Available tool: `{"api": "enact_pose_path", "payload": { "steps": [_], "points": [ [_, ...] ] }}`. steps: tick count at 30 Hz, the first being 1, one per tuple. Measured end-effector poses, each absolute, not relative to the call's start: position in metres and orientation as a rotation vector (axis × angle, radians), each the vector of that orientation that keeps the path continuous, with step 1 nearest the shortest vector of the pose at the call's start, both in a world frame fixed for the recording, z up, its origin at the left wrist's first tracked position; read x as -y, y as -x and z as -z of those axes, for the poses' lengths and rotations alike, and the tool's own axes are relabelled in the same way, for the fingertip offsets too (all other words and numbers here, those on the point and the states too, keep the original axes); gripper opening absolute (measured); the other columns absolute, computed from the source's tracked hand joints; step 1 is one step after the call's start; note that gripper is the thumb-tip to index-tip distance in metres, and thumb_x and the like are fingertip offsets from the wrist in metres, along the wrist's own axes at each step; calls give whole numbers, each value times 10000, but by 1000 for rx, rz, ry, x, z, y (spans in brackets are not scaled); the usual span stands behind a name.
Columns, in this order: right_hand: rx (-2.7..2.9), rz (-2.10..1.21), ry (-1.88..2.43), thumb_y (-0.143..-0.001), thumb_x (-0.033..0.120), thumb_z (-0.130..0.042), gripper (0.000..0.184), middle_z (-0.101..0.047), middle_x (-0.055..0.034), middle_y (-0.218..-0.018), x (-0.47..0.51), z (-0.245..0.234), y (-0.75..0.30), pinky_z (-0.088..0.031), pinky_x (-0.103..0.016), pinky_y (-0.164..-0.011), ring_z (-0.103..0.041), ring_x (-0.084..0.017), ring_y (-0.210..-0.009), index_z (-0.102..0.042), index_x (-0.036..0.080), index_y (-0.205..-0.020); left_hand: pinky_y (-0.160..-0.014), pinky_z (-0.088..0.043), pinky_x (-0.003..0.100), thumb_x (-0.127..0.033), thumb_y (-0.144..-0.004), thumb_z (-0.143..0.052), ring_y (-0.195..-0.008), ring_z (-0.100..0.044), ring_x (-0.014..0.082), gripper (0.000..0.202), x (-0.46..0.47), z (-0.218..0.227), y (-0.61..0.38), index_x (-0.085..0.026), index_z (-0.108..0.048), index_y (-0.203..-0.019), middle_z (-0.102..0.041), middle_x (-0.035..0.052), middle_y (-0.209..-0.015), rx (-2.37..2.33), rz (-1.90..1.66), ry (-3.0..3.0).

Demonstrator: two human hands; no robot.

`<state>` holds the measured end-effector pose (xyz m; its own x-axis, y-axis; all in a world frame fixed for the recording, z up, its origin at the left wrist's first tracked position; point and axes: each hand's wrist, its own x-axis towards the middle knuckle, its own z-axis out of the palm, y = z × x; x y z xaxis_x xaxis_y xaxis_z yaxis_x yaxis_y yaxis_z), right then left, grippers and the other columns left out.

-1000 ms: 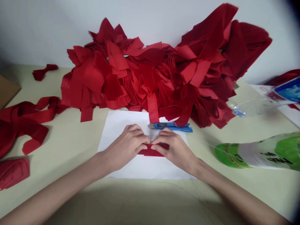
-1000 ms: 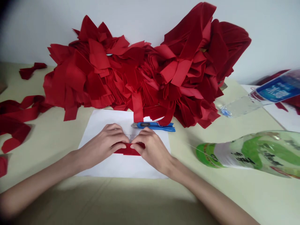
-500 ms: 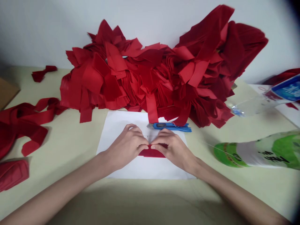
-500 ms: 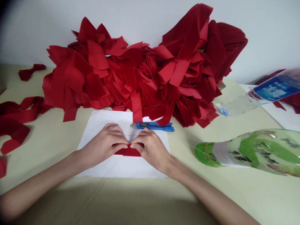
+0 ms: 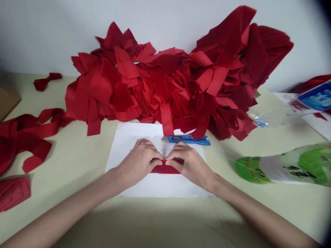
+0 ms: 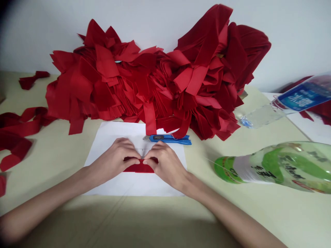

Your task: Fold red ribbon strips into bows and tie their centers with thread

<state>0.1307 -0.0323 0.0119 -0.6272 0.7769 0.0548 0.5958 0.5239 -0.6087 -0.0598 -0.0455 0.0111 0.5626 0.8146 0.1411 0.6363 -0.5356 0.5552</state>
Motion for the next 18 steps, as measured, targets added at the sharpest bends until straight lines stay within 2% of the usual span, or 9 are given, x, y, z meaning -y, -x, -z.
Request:
{"api": "enact_pose_path", "payload": {
  "steps": [4,7,9,11,15,16,18],
  "points": [
    [2483,-818,1126,-835,193,-597,98,-656,-10,-729,29,-13,-133,-426,-302,-738,-526,-155,-772,-683,191,-787,-855,-372,381,-119,-886,-487,-739,-568,148,277,48,-12,58,-214,-679,-711,-670,-30,-674,-1200,-515,-2407],
    [2588,-832,1063,-804,225,-642,77,-667,-12,-812,23,-17,-141,-436,-308,-762,-541,-168,-834,-672,202,-870,-867,-375,390,-115,-879,-500,-761,-555,155,269,47,-13,60,-179,-654,-668,-654,-17,-648,-1237,-512,-2441],
    [2631,-763,1066,-782,213,-662,82,-666,-18,-848,19,-23,-147,-444,-310,-756,-548,-179,-860,-658,199,-863,-882,-380,401,-123,-878,-506,-767,-551,158,255,45,-16,63,-166,-640,-666,-647,-10,-643,-1258,-559,-2504],
    [2603,-537,1086,-809,193,-621,33,-658,-36,-847,20,-28,-152,-446,-325,-758,-549,-191,-862,-641,187,-835,-918,-373,429,-98,-886,-473,-819,-558,170,245,44,-19,67,-161,-643,-722,-661,10,-701,-1260,-661,-2663],
    [2540,189,994,-859,142,-511,127,-656,-93,-860,31,-27,-161,-413,-389,-769,-525,-256,-913,-636,152,-871,-932,-376,478,-31,-869,-436,-946,-562,213,235,55,-20,69,-133,-647,-855,-676,72,-848,-1086,-845,-3201],
    [2569,284,962,-861,130,-494,145,-655,-101,-858,35,-25,-162,-406,-396,-770,-519,-268,-926,-638,142,-875,-919,-387,478,-33,-860,-453,-947,-564,224,213,61,-18,68,-121,-648,-857,-673,81,-844,-1012,-831,-3302],
    [2677,253,943,-872,128,-470,169,-645,-98,-839,43,-21,-165,-405,-389,-770,-519,-262,-917,-638,135,-871,-892,-404,470,-39,-843,-485,-912,-571,236,179,72,-11,64,-107,-650,-825,-663,83,-804,-906,-722,-3402]
  ]
}}
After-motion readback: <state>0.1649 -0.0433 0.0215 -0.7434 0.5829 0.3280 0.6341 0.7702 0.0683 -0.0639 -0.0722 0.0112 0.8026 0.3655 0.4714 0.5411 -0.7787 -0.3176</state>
